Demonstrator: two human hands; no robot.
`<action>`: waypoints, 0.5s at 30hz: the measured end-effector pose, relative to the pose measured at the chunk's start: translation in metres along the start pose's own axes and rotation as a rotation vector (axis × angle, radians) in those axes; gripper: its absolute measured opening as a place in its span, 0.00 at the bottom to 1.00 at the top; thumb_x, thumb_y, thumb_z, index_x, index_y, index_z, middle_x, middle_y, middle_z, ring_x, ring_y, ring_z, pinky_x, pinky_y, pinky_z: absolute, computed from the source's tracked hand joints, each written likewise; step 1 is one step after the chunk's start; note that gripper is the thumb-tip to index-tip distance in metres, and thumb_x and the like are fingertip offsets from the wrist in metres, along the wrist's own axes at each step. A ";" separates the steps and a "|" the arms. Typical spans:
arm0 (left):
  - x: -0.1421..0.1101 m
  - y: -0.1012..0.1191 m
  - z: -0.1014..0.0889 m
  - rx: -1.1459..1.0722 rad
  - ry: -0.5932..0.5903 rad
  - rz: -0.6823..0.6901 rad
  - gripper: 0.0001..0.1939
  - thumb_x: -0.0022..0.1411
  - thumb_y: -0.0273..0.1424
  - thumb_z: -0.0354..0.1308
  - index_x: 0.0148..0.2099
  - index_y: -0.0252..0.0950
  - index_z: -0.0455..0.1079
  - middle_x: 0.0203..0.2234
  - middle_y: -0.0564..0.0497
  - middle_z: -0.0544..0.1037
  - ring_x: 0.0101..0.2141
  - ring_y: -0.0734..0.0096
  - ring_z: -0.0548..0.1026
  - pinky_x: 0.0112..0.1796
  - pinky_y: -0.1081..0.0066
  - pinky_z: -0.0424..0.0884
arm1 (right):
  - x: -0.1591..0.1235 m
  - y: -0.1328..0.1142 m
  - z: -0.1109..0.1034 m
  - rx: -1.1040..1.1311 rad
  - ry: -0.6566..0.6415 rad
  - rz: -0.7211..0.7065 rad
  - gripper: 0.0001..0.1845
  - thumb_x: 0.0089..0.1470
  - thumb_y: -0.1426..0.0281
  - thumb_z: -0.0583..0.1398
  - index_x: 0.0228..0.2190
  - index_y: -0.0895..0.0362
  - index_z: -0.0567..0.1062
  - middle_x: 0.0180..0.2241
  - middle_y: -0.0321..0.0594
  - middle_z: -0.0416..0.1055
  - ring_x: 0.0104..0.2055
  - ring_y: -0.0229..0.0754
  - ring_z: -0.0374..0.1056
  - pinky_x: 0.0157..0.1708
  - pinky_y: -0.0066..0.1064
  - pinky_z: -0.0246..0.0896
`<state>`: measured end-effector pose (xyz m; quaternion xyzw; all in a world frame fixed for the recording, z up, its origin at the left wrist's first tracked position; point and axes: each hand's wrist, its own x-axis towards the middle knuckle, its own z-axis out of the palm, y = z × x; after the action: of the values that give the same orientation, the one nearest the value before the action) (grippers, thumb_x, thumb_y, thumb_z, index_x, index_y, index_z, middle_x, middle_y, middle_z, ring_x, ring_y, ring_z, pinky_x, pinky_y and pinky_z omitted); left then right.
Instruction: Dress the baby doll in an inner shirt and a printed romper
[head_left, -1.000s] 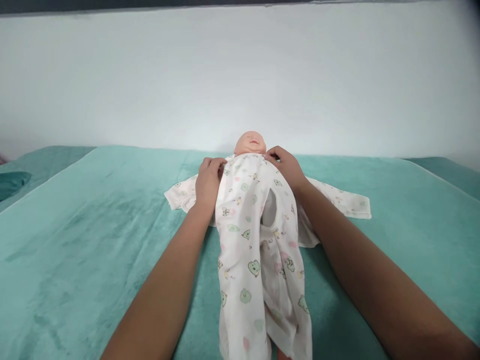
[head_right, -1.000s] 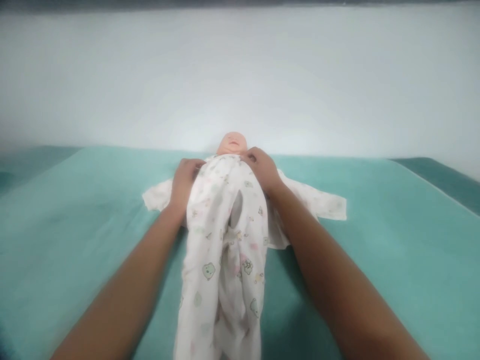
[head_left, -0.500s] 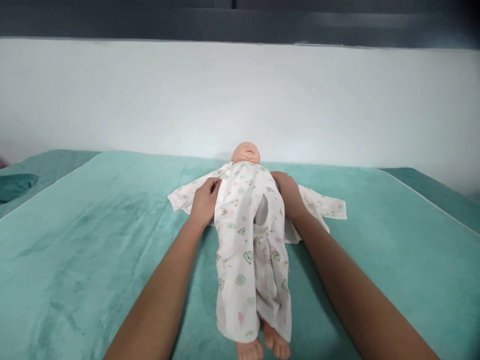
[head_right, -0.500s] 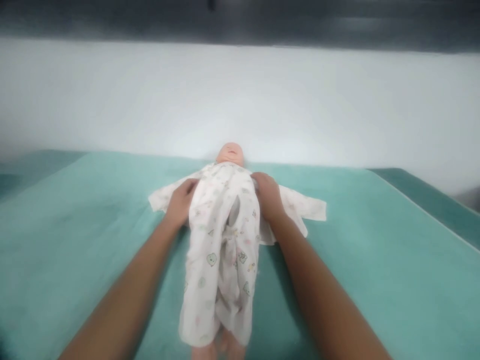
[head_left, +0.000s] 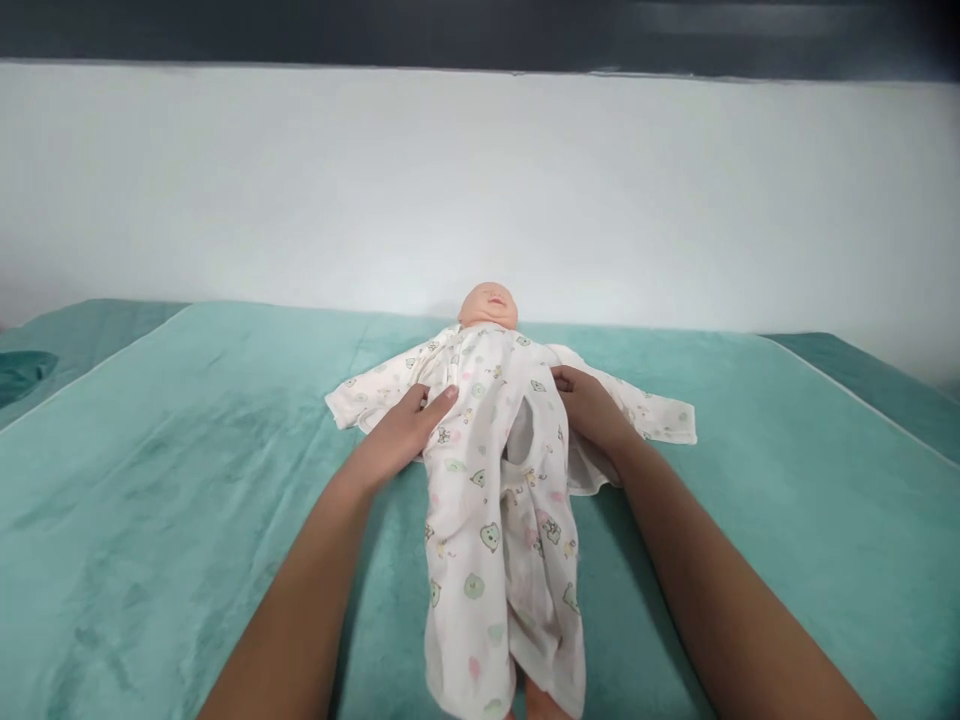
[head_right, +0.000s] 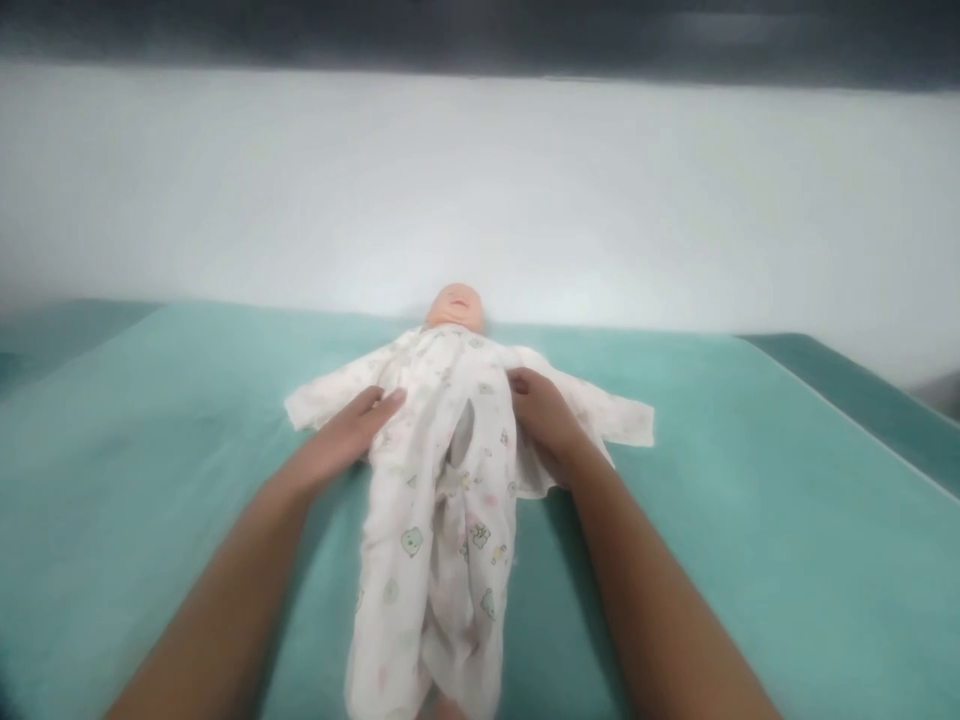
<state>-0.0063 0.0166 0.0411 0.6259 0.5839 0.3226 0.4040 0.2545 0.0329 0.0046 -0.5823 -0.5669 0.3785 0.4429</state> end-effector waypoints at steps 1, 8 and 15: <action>-0.002 0.001 -0.001 0.085 0.025 0.005 0.22 0.61 0.54 0.52 0.28 0.42 0.64 0.22 0.53 0.72 0.24 0.65 0.68 0.26 0.69 0.61 | 0.000 -0.002 -0.001 0.001 -0.020 0.006 0.17 0.46 0.68 0.62 0.41 0.55 0.78 0.41 0.44 0.79 0.42 0.51 0.73 0.41 0.39 0.70; 0.009 -0.019 -0.009 0.576 0.361 0.029 0.18 0.67 0.42 0.44 0.26 0.41 0.56 0.20 0.49 0.68 0.25 0.60 0.67 0.28 0.66 0.57 | 0.003 -0.003 -0.002 -0.101 -0.085 -0.049 0.15 0.46 0.68 0.61 0.38 0.55 0.81 0.39 0.41 0.80 0.42 0.52 0.73 0.41 0.39 0.68; 0.006 -0.018 0.008 0.538 0.444 0.153 0.07 0.66 0.34 0.48 0.38 0.40 0.65 0.37 0.46 0.77 0.36 0.58 0.74 0.35 0.63 0.65 | 0.015 0.012 0.007 -0.216 0.015 -0.100 0.15 0.47 0.66 0.58 0.36 0.55 0.82 0.36 0.41 0.80 0.45 0.56 0.72 0.40 0.40 0.67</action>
<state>-0.0073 0.0216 0.0215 0.6666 0.6729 0.3145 0.0625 0.2532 0.0485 -0.0082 -0.6005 -0.6293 0.2886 0.4001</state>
